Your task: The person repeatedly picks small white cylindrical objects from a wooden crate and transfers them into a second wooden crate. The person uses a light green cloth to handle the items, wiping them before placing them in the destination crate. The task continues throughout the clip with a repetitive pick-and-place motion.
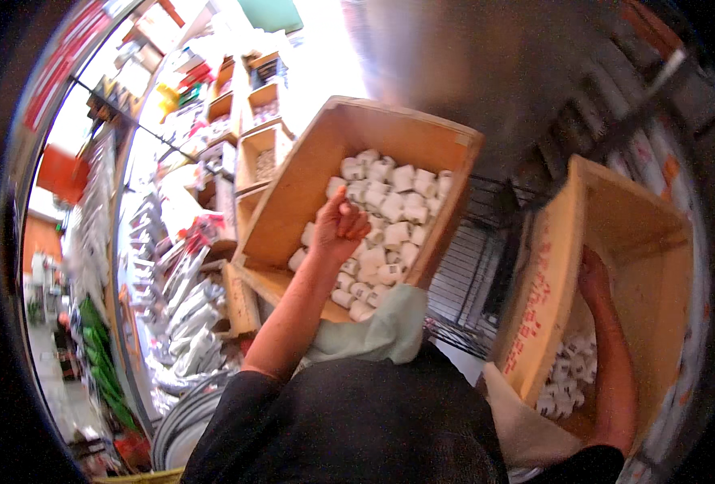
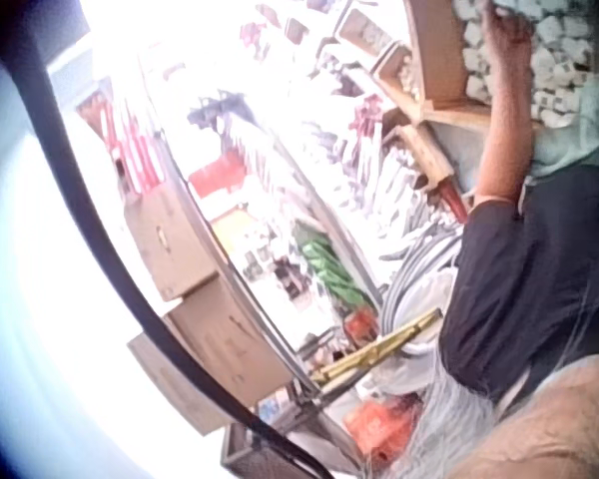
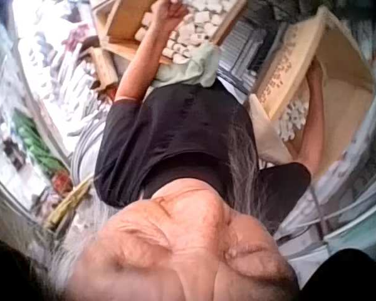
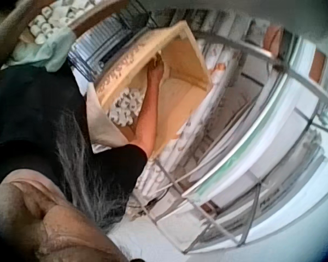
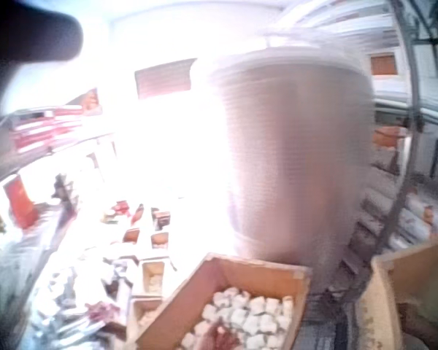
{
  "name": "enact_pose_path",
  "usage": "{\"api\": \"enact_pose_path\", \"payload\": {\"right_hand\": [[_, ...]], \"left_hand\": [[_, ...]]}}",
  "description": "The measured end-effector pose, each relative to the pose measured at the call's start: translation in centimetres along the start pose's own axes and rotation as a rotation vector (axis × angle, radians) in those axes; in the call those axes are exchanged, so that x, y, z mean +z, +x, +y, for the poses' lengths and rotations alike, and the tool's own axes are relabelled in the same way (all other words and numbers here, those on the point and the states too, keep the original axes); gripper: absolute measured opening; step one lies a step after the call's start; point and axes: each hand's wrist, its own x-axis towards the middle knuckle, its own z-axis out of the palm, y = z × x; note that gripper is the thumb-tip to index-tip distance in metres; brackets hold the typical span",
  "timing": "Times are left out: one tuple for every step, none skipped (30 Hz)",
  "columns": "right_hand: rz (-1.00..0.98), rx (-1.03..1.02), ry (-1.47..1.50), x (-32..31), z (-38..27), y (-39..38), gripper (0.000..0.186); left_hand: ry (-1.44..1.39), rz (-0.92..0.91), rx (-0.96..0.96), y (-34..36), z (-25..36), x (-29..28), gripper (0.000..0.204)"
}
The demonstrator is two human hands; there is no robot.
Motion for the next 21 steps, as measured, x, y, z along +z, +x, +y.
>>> {"api": "enact_pose_path", "payload": {"right_hand": [[0.037, 0.079, 0.062, 0.1, 3.9, 0.9, 0.042], [0.037, 0.096, 0.255, 0.7, 5.2, 1.9, 0.044], [0.049, 0.118, 0.443, 1.0, 6.5, 2.6, 0.05], [0.086, 0.082, 0.486, 1.3, 7.2, 3.4, 0.051], [0.107, 0.068, 0.478, 1.6, 7.4, 3.7, 0.052], [0.129, 0.057, 0.473, 1.9, 7.0, 3.9, 0.053], [0.138, 0.063, 0.413, 1.5, 6.8, 3.9, 0.052], [0.146, 0.062, 0.355, 1.6, 5.9, 4.2, 0.052], [0.151, 0.029, 0.378, 1.3, 6.6, 4.1, 0.05], [0.156, -0.003, 0.402, 0.8, 7.3, 4.0, 0.048], [0.161, -0.038, 0.423, 0.0, 8.1, 4.1, 0.047], [0.162, -0.074, 0.448, -0.2, 8.1, 4.3, 0.045], [0.163, -0.072, 0.292, -0.7, 8.0, 4.4, 0.044], [0.16, -0.069, 0.139, -1.4, 7.6, 4.3, 0.044], [0.167, -0.064, -0.02, -2.5, 7.4, 4.1, 0.044], [0.15, -0.079, 0.099, -3.3, 7.2, 4.1, 0.047], [0.119, -0.057, 0.055, -3.9, 6.0, 4.1, 0.048], [0.085, -0.036, 0.01, -4.8, 4.7, 3.8, 0.048], [0.06, -0.009, -0.037, -5.5, 3.4, 3.2, 0.049], [0.081, 0.002, -0.036, -6.4, 3.3, 2.9, 0.05], [0.111, 0.019, -0.044, -8.3, 4.8, 2.2, 0.051]], "left_hand": [[-0.017, 0.016, -0.02, 0.3, -0.2, 0.2, 0.049], [-0.024, -0.005, -0.009, 0.2, -0.1, -0.1, 0.05], [-0.037, -0.037, -0.005, 0.2, -0.2, -0.4, 0.051], [-0.055, -0.01, -0.003, 0.3, -0.3, -0.5, 0.054], [-0.062, -0.016, 0.0, 0.1, -0.1, -0.5, 0.055], [-0.054, 0.043, -0.01, 0.0, 0.0, -0.2, 0.056], [-0.047, 0.103, -0.021, -0.3, 0.2, 0.1, 0.056], [-0.05, 0.106, 0.0, -0.5, 0.4, 0.1, 0.055], [-0.051, 0.166, -0.003, -0.4, 0.1, 0.6, 0.055], [-0.043, 0.136, -0.001, -0.3, 0.0, 0.7, 0.054], [-0.036, 0.105, 0.002, -0.2, -0.1, 0.6, 0.054], [-0.035, 0.119, -0.005, -0.2, -0.1, 0.7, 0.054], [-0.034, 0.132, -0.013, -0.1, -0.1, 0.8, 0.053], [-0.031, 0.149, -0.022, -0.2, 0.0, 0.7, 0.053], [-0.027, 0.148, -0.022, -0.2, -0.2, 0.5, 0.053], [-0.023, 0.147, -0.022, -0.1, -0.3, 0.3, 0.053], [-0.012, 0.155, -0.018, -0.2, -0.2, 0.1, 0.053], [0.003, 0.204, -0.035, -0.5, 0.0, 0.2, 0.055], [0.019, 0.167, -0.024, -0.4, 0.0, 0.0, 0.054], [0.027, 0.123, -0.015, -0.2, -0.3, -0.2, 0.054], [0.026, 0.072, -0.011, 0.1, -0.8, -0.3, 0.054]]}}
